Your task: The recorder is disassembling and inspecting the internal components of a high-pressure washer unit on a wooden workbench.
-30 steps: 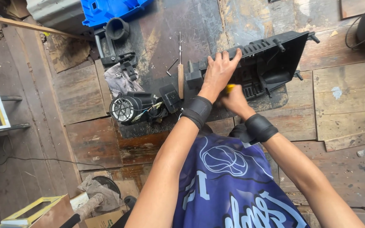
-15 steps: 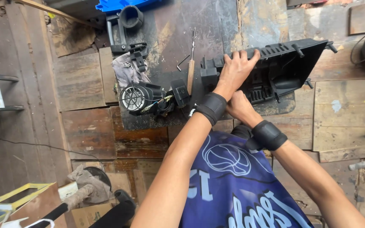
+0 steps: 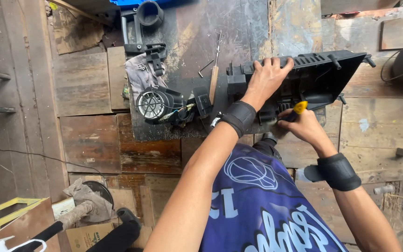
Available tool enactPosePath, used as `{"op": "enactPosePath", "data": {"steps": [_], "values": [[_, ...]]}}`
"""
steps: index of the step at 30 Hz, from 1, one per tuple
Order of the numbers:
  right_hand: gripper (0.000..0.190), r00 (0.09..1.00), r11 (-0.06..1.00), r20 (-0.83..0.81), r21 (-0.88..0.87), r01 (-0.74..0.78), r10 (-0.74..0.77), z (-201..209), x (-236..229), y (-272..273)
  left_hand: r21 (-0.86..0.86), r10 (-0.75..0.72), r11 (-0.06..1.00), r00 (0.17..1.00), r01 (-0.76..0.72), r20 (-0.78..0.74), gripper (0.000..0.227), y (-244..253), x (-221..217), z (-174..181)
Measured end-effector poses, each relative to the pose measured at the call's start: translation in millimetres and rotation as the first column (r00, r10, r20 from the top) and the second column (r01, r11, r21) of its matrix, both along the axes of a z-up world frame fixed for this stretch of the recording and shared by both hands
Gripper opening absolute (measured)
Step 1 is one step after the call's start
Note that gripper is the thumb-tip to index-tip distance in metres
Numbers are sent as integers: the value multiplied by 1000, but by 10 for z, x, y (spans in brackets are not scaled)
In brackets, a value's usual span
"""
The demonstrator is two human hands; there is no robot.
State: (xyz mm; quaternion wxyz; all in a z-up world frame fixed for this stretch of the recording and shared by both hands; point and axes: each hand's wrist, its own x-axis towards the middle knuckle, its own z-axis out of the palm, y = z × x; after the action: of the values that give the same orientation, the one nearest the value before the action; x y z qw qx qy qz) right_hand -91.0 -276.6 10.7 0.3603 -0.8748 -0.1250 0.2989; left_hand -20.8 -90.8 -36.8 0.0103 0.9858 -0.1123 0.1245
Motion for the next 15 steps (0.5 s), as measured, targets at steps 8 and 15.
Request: {"op": "enactPosePath", "data": {"steps": [8, 15], "values": [[37, 941, 933, -186, 176, 314, -282, -105, -253, -338, -310, -119, 949, 973, 53, -197, 76, 174, -166, 430], [29, 971, 905, -81, 353, 238, -224, 65, -278, -103, -93, 127, 977, 877, -191, -463, 98, 556, -268, 797]]}}
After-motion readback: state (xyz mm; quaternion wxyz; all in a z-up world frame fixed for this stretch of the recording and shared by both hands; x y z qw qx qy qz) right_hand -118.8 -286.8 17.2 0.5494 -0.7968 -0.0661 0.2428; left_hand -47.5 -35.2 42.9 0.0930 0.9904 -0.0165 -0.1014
